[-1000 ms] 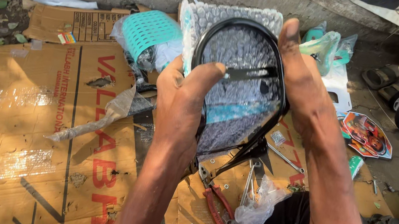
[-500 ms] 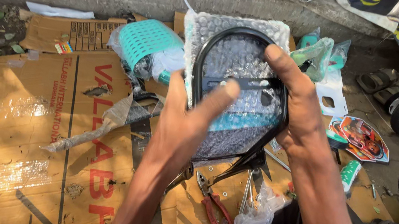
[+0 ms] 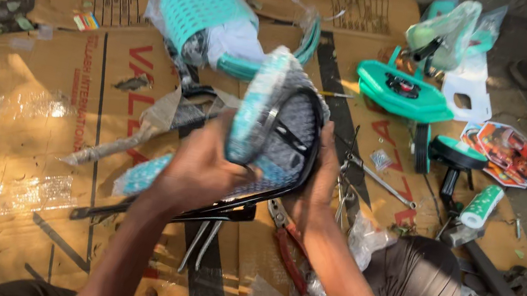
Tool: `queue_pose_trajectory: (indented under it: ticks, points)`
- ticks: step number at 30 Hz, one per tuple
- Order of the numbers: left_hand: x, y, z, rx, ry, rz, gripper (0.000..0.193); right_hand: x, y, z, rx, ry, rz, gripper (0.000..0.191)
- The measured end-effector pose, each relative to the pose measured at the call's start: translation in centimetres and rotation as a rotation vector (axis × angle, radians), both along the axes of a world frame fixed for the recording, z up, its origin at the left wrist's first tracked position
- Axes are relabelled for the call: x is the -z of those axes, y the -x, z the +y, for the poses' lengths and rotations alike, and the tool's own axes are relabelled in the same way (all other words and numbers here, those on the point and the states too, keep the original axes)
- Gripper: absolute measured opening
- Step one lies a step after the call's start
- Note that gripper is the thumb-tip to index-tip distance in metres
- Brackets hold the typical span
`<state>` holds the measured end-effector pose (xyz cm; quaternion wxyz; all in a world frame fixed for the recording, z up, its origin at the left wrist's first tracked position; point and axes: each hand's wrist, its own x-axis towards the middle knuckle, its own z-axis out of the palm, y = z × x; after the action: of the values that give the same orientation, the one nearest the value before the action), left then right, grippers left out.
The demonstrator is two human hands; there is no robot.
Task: The person sits on the ground and assembles a child's tricycle seat. They wrap bubble wrap padding around the seat, place the padded seat onto the black metal frame, align the mounting bracket, and use a spanner to tighten the bolts securing the seat to the frame.
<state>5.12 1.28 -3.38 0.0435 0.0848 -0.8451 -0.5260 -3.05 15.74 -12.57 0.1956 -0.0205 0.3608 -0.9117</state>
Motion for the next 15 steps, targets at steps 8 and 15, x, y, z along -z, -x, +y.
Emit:
queue_pose_trajectory:
  ticks: [8, 15]
  points:
    - [4.7, 3.7, 3.0, 0.147, 0.157, -0.083, 0.115, 6.6, 2.5, 4.8, -0.148, 0.159, -0.101, 0.055]
    - [5.6, 5.5, 5.0, -0.127, 0.240, -0.200, 0.060, 8.5, 2.1, 4.2, -0.138, 0.125, -0.348, 0.055]
